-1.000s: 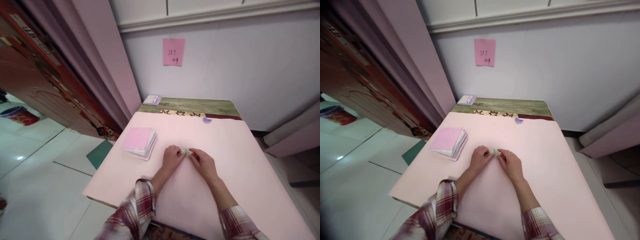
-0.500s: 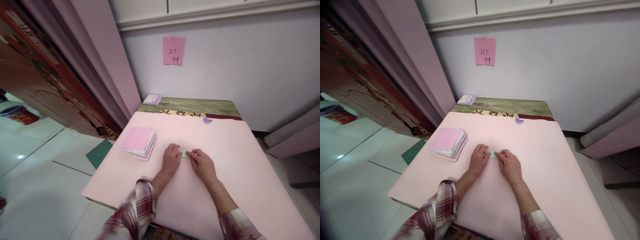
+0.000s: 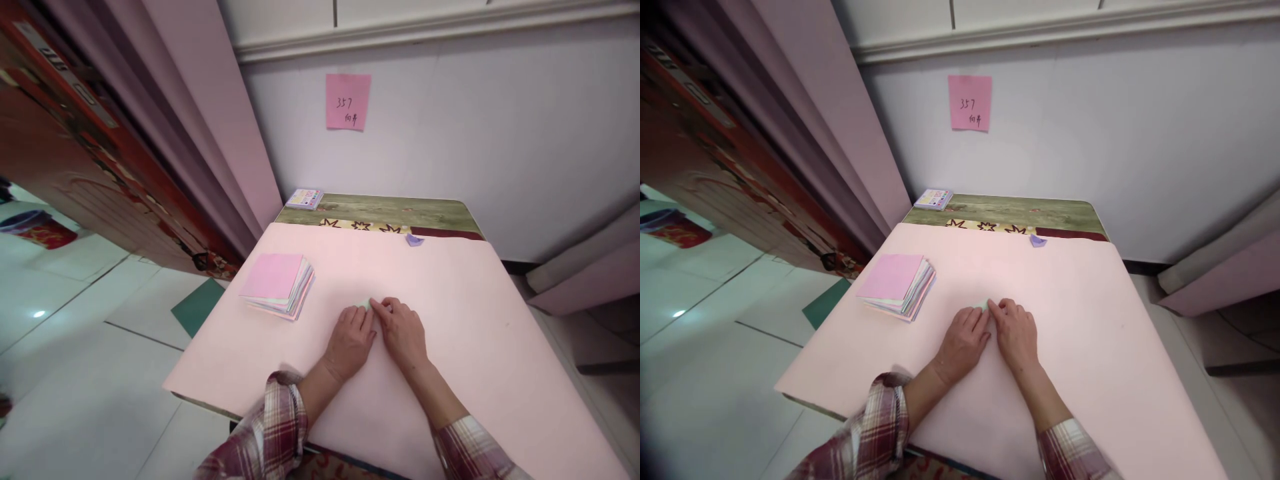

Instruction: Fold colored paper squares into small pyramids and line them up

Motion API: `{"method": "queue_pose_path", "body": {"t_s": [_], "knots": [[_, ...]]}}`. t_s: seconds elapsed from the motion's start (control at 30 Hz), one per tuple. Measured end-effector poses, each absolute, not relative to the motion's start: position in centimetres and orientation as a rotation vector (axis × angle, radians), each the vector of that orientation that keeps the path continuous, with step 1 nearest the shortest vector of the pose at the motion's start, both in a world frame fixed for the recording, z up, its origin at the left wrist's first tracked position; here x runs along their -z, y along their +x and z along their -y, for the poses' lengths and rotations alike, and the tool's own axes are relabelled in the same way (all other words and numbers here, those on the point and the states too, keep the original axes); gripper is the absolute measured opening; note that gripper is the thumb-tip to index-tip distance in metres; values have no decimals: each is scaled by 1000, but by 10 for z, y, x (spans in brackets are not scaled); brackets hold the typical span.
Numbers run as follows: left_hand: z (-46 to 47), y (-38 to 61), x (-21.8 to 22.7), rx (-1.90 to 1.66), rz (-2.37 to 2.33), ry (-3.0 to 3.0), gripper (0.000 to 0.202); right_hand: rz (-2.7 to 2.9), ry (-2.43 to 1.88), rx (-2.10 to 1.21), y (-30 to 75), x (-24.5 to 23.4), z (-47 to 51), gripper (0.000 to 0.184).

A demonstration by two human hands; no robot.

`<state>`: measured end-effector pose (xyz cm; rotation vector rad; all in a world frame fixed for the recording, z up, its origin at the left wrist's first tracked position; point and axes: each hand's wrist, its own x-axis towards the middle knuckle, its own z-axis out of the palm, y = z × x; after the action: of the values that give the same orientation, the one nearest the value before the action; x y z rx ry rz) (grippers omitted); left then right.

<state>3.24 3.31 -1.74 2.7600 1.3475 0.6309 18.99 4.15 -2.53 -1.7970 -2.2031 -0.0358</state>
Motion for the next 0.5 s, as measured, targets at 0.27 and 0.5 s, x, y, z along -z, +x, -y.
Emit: {"method": "queue_pose_path", "body": {"t_s": [0.27, 0.5], "knots": [[-28, 35, 14, -533, -1474, 2685, 38, 2202, -1785, 13, 189, 23, -42, 47], [-32, 40, 16, -436, -1391, 2835, 37, 2100, -1785, -85, 189, 27, -42, 37]]}}
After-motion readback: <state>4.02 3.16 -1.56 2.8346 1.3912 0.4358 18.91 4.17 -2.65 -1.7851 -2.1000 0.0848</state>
